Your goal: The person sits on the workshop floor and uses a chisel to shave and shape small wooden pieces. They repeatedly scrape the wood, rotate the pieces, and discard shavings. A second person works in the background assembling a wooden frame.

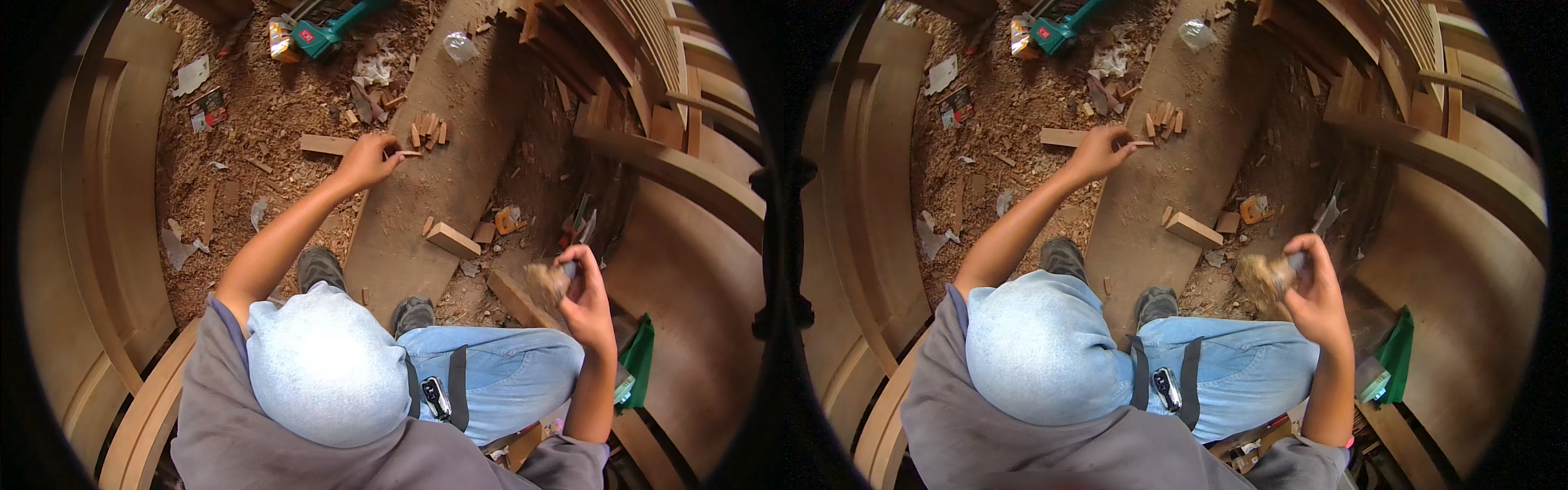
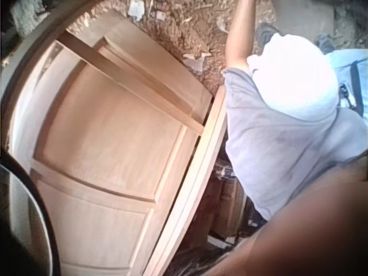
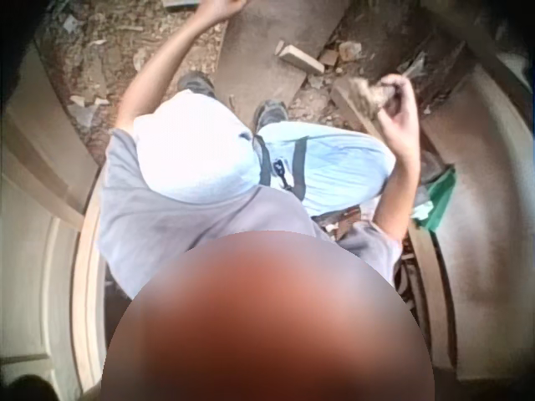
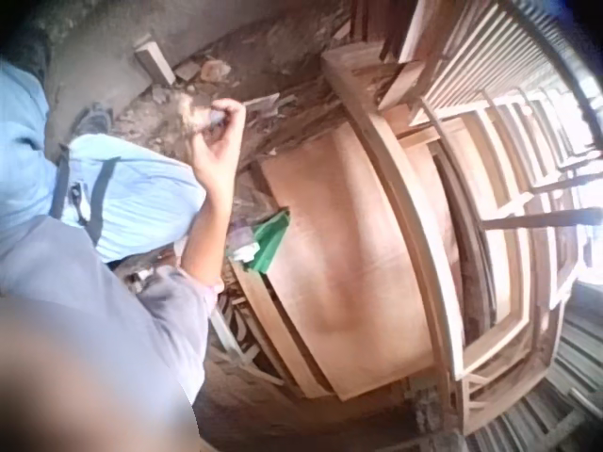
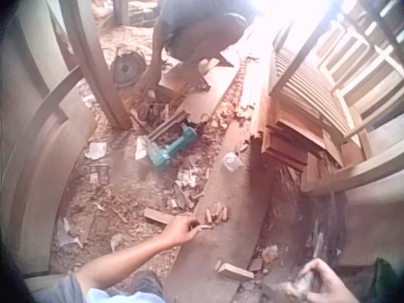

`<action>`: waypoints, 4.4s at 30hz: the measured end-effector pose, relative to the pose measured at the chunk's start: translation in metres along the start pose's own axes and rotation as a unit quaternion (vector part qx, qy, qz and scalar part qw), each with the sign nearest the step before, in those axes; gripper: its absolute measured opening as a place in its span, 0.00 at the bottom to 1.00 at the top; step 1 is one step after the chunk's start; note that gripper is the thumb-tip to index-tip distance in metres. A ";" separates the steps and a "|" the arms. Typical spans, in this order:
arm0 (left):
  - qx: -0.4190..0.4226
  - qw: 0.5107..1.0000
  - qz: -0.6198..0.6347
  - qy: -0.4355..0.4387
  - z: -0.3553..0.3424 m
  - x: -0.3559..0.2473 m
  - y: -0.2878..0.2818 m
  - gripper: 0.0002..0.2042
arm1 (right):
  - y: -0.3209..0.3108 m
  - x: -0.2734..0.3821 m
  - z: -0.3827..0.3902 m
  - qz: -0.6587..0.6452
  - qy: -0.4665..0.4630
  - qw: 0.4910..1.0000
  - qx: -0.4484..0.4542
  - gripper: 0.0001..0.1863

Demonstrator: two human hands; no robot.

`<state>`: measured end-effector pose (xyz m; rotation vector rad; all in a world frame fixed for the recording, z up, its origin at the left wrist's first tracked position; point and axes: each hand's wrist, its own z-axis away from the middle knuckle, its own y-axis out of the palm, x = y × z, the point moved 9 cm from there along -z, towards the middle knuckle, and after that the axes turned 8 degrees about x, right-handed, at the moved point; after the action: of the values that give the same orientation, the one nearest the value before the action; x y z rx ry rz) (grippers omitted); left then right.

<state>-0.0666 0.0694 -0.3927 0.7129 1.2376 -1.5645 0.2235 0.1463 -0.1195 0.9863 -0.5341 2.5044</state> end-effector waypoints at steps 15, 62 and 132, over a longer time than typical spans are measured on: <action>0.065 0.982 0.131 -0.120 0.010 0.065 0.001 0.13 | 0.003 -0.017 -0.214 0.053 -0.155 0.981 -0.102 0.19; 0.004 0.990 -0.103 0.098 0.040 -0.009 -0.007 0.07 | 0.106 -0.023 -0.249 -0.173 -0.244 0.951 0.072 0.15; 0.019 0.989 -0.103 0.105 0.050 0.008 0.007 0.08 | 0.164 -0.048 -0.257 -0.239 -0.290 0.924 0.070 0.14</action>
<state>-0.0567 0.0194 -0.3870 0.8134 1.4782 -1.7179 0.0333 0.1202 -0.3613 1.6961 -0.2288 1.8192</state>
